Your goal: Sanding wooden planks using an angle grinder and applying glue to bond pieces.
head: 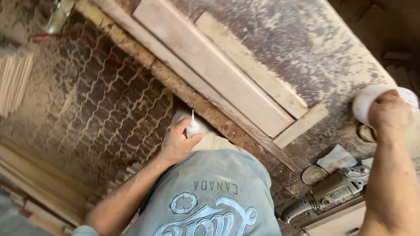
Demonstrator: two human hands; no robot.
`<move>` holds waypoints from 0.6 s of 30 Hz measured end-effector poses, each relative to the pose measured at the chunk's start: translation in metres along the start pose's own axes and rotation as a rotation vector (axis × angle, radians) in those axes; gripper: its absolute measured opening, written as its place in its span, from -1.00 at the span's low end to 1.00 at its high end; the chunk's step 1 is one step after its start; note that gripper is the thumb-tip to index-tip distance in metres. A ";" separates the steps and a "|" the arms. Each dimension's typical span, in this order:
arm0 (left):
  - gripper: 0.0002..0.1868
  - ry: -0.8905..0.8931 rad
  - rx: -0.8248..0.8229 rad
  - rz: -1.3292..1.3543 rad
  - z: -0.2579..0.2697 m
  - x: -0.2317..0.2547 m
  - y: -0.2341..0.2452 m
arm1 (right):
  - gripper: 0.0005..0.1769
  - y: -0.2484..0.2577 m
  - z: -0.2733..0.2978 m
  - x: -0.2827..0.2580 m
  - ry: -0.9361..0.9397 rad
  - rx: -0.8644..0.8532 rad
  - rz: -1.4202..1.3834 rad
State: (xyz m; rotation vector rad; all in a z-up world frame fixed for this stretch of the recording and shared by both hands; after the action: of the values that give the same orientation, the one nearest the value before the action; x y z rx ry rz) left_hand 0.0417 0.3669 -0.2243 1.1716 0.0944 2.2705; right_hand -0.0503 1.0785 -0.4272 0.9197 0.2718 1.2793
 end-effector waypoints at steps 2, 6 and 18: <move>-0.61 0.011 0.022 0.032 0.004 -0.015 0.009 | -0.71 0.001 0.007 0.005 0.011 -0.010 -0.014; -0.65 0.037 0.056 0.087 0.004 -0.012 0.037 | -0.81 0.090 0.132 -0.009 0.175 0.508 -0.213; -0.67 0.011 0.219 0.171 -0.020 -0.027 0.156 | -0.97 0.178 0.318 -0.524 1.124 0.740 -0.641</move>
State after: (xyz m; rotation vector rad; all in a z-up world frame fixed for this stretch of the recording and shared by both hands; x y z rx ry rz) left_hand -0.0333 0.2269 -0.2073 1.3230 0.2629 2.4654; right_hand -0.1331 0.4689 -0.2584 0.5103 1.8544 0.9473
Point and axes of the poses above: each hand's wrist, its own z-axis away from the middle knuckle, its own y-axis out of the back of the hand, x = y × z, the point moved 7 cm from there along -z, towards the middle knuckle, and after that the axes turned 13 degrees about -x, right-handed, at the moved point
